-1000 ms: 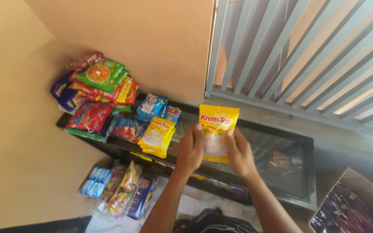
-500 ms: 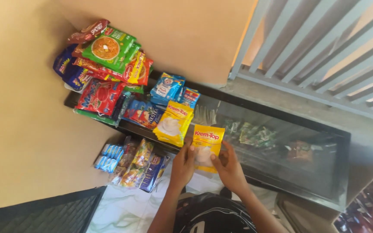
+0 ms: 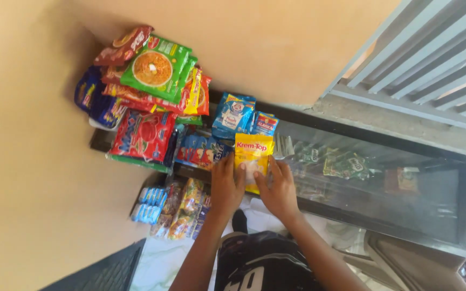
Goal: Checking and arranging various food and drink sachet packets on a counter and inside a display case.
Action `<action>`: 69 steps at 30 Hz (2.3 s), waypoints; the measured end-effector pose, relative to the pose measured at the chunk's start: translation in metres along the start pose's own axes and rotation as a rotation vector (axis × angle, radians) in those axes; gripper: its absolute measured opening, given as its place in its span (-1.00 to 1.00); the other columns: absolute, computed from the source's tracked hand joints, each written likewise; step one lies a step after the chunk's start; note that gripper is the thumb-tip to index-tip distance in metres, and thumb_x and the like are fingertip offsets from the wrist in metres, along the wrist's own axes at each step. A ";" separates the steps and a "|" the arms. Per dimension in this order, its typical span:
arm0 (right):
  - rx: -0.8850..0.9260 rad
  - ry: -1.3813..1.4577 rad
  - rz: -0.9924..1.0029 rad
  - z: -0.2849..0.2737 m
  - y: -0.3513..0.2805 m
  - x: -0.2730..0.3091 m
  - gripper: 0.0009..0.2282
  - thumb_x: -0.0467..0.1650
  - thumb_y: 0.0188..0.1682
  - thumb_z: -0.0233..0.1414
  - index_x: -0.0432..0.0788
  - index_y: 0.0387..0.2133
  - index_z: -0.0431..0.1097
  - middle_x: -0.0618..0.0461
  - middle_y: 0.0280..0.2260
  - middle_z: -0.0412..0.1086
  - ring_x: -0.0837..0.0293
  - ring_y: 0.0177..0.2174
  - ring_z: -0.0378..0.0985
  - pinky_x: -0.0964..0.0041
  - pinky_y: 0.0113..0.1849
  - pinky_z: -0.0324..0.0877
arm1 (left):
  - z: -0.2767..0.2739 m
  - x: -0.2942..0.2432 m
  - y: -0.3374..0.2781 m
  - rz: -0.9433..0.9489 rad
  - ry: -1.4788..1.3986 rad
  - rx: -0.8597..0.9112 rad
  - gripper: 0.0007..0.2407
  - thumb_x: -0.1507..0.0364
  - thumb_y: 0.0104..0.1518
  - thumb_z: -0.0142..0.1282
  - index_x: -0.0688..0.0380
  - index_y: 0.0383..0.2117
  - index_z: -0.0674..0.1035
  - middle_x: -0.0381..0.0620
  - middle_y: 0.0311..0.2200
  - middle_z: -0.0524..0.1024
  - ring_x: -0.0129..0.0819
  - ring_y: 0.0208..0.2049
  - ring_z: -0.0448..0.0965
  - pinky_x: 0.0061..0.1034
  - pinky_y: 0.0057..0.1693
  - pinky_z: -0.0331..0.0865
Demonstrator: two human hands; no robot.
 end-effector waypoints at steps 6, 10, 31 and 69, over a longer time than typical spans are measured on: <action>-0.191 0.126 -0.351 0.012 -0.015 0.013 -0.41 -0.32 0.15 -0.04 -0.36 0.37 -0.09 -0.55 0.32 -0.07 -0.45 0.28 0.05 -0.11 0.18 0.17 | 0.012 0.001 -0.002 0.023 -0.304 0.075 -0.50 0.30 0.36 -0.08 0.36 0.34 0.21 0.36 0.24 0.34 0.24 0.24 0.35 -0.11 0.30 0.22; -0.115 0.219 -0.240 0.033 -0.008 0.007 -0.41 -0.31 0.20 -0.13 -0.38 0.40 -0.18 -0.48 0.32 0.00 -0.39 0.28 0.09 -0.11 0.22 0.09 | 0.013 0.000 0.012 0.062 -0.349 0.125 -0.49 0.30 0.36 -0.10 0.38 0.36 0.18 0.39 0.27 0.29 0.26 0.27 0.30 -0.12 0.29 0.22; -0.130 0.305 -0.136 -0.026 0.156 0.008 -0.75 -0.36 0.01 0.18 -0.30 -0.14 0.51 -0.08 -0.28 0.60 0.14 -0.23 0.67 0.30 -0.20 0.51 | -0.001 0.049 0.111 0.171 -0.067 -0.095 -0.51 0.23 0.28 0.11 0.38 0.20 0.39 0.39 0.20 0.36 0.29 0.21 0.37 -0.06 0.31 0.24; 0.124 0.326 0.301 0.035 0.211 -0.081 -0.62 -0.42 -0.19 0.34 -0.43 -0.17 0.43 -0.08 -0.39 0.58 0.17 -0.43 0.67 0.31 -0.37 0.59 | -0.013 -0.015 0.000 0.120 -0.153 0.098 -0.26 0.20 0.05 0.32 0.33 0.31 0.22 0.41 0.28 0.22 0.33 0.27 0.26 0.07 0.32 0.14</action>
Point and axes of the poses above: each hand's wrist, its own y-axis towards the middle knuckle, its own z-axis out of the palm, x = y × z, the point moved 5 cm from there along y, towards the middle knuckle
